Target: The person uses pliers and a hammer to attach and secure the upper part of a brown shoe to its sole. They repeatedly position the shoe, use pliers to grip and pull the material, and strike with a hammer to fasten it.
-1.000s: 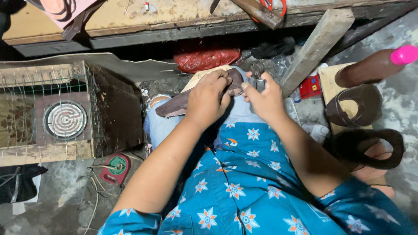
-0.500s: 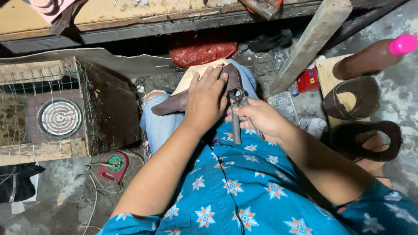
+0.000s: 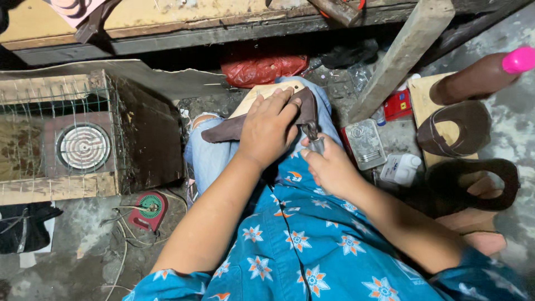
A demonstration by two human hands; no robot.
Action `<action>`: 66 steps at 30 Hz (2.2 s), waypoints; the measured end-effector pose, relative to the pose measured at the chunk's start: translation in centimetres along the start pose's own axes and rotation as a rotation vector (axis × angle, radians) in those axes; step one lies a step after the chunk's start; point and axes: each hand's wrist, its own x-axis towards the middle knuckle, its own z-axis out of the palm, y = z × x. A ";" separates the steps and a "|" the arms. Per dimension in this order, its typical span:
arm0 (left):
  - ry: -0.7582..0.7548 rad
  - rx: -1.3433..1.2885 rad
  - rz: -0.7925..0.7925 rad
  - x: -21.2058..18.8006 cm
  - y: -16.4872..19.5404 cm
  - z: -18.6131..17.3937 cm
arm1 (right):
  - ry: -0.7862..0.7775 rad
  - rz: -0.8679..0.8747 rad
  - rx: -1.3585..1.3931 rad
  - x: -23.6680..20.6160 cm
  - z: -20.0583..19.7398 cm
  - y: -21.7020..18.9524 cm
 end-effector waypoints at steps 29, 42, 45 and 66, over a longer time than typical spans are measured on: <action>-0.141 -0.226 -0.122 3.5 -1.9 -1.9 | -0.466 0.151 0.901 1.4 -2.9 1.2; -0.130 -0.196 -0.177 3.0 -2.0 -2.4 | -0.291 0.123 0.504 1.1 -1.6 -1.1; -0.164 -0.200 -0.138 3.3 -2.4 -3.3 | -0.309 0.065 0.143 0.2 -3.1 -2.3; -0.101 -1.666 -0.473 -4.5 -4.4 -5.4 | -0.387 -0.497 0.278 3.2 0.4 -1.8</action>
